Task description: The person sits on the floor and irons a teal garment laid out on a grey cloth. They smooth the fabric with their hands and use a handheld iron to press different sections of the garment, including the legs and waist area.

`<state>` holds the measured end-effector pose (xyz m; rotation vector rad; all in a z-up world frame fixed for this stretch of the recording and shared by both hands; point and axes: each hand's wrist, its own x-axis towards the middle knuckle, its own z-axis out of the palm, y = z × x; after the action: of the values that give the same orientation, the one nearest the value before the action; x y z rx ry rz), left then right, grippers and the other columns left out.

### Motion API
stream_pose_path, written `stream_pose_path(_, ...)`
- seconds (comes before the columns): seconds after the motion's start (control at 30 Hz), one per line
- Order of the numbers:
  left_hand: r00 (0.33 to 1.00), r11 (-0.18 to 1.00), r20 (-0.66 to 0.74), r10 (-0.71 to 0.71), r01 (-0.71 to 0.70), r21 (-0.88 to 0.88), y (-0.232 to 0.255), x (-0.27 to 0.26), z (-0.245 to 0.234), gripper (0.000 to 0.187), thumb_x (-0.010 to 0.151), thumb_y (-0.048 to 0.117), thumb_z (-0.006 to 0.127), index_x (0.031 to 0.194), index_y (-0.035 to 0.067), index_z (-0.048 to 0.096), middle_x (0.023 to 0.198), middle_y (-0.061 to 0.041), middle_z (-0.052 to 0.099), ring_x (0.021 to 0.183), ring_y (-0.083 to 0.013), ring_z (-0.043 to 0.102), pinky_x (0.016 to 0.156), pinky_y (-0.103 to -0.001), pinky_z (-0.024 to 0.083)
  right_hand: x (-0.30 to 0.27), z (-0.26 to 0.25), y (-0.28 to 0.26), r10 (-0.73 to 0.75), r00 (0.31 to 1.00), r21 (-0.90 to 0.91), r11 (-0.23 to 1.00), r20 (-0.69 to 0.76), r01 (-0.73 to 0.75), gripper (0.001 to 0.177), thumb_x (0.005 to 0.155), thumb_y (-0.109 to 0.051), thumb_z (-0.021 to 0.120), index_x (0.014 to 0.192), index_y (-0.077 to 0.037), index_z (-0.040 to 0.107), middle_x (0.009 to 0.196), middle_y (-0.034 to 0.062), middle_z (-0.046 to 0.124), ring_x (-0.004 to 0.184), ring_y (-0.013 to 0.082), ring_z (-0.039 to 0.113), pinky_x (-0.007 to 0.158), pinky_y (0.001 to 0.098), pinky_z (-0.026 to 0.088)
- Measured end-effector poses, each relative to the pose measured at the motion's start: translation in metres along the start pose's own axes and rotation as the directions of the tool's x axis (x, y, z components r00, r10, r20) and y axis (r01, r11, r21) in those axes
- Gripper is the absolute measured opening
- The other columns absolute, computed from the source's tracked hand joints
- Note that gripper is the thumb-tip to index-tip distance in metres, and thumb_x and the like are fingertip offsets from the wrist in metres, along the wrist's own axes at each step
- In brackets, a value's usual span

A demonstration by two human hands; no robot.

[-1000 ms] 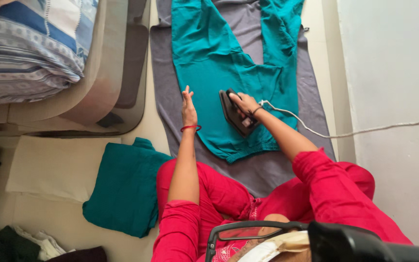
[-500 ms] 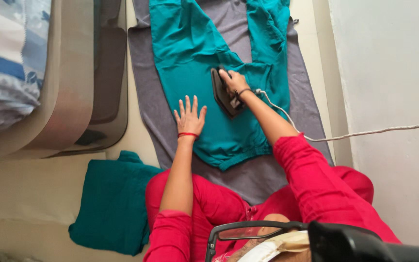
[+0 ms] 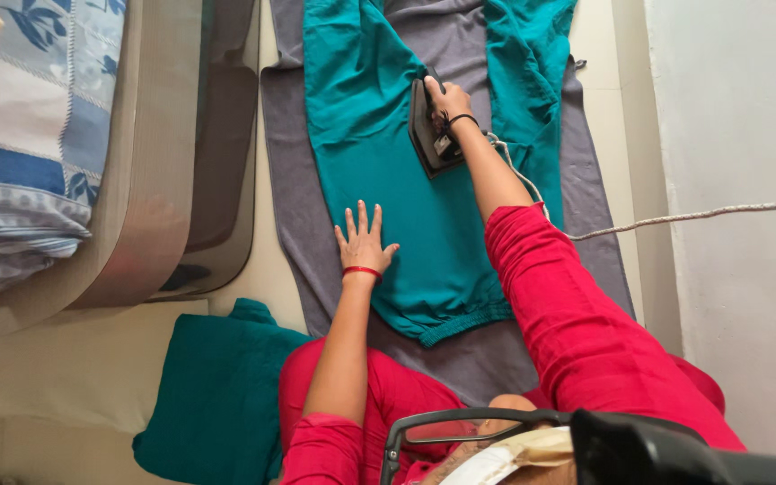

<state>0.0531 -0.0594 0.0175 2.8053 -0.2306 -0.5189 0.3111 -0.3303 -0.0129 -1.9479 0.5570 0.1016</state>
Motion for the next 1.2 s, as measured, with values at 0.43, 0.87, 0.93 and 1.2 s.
stream_pose_path(0.43,0.993,0.999,-0.118,0.03,-0.033,-0.024,-0.024,0.013,0.022,0.094,0.09,0.06,0.066,0.164,0.023,0.022,0.171,-0.016,0.015,0.157,-0.0403,0.015,0.122,-0.066,0.016,-0.119,-0.047,0.106,0.055,0.997,-0.093,0.994,-0.05,-0.06,0.066,0.096,-0.073,0.05,0.099,-0.007,0.061,0.065,0.0093,0.068,0.051,0.0213,0.069,0.046,0.0364,0.057)
stream_pose_path(0.87,0.996,0.995,-0.09,0.02,-0.029,-0.098,-0.019,0.014,0.018,0.096,0.089,0.063,0.065,0.164,0.023,0.019,0.17,-0.017,0.013,0.157,-0.0388,0.015,0.122,-0.064,0.015,-0.188,-0.057,0.091,0.125,0.977,0.106,0.989,-0.176,-0.107,0.059,0.097,-0.063,0.056,0.091,-0.005,0.06,0.062,0.0087,0.062,0.046,0.0194,0.061,0.043,0.0361,0.05)
stream_pose_path(0.93,0.994,0.995,-0.11,0.022,-0.033,-0.096,-0.025,0.011,0.021,0.095,0.09,0.063,0.064,0.164,0.023,0.02,0.17,-0.018,0.014,0.157,-0.0393,0.015,0.122,-0.064,0.015,-0.172,-0.054,0.085,0.125,0.978,0.134,0.986,-0.167,-0.103,0.059,0.098,-0.062,0.059,0.09,-0.004,0.062,0.065,0.0073,0.063,0.049,0.0165,0.062,0.044,0.0345,0.05)
stream_pose_path(1.2,0.994,0.988,-0.104,-0.017,0.0,-0.153,-0.018,0.015,0.0,0.096,0.088,0.062,0.065,0.164,0.024,0.02,0.17,-0.018,0.013,0.156,-0.0385,0.015,0.122,-0.063,0.015,-0.093,-0.039,0.035,0.142,0.981,0.096,0.987,-0.135,-0.13,0.057,0.096,-0.062,0.058,0.093,-0.006,0.069,0.062,0.0066,0.065,0.047,0.0161,0.062,0.043,0.0323,0.049)
